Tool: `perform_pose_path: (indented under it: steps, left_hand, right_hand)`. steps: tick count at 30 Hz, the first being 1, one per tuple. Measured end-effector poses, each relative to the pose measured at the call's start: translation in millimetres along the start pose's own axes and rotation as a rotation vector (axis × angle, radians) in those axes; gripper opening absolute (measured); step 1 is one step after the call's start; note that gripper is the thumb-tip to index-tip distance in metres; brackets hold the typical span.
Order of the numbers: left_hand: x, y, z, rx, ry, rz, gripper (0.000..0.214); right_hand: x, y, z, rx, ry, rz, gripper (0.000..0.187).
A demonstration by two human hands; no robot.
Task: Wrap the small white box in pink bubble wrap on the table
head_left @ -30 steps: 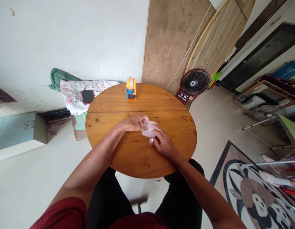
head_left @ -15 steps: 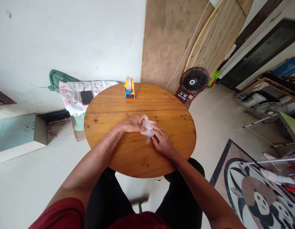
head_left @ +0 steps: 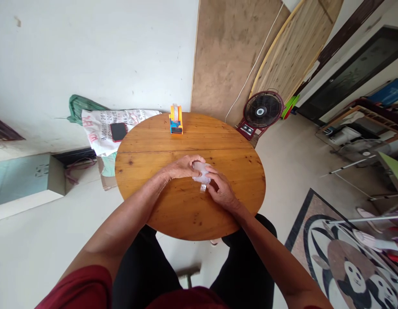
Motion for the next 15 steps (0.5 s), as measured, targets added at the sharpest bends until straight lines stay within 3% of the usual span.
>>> perform_pose_path:
  steps: [4, 10, 15]
  left_hand:
    - [-1, -1.6, 0, 0.200, 0.118, 0.029, 0.049]
    - [0, -1.5, 0, 0.466, 0.253, 0.129, 0.046]
    - [-5, 0.4, 4, 0.483, 0.318, 0.091, 0.058]
  right_hand:
    - [-14, 10, 0, -0.192, -0.129, -0.059, 0.042]
    - [-35, 11, -8, -0.449, -0.250, 0.040, 0.066]
    - [-44, 4, -26, -0.465, -0.411, -0.072, 0.056]
Point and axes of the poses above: each hand's wrist, its own x-axis away from the middle knuckle, its own y-axis out of the back of the hand, z = x × y, the point moved 4 cm from there along -x, towards the middle knuckle, and after that the axes turned 7 degrees about y, right-handed, at the moved point
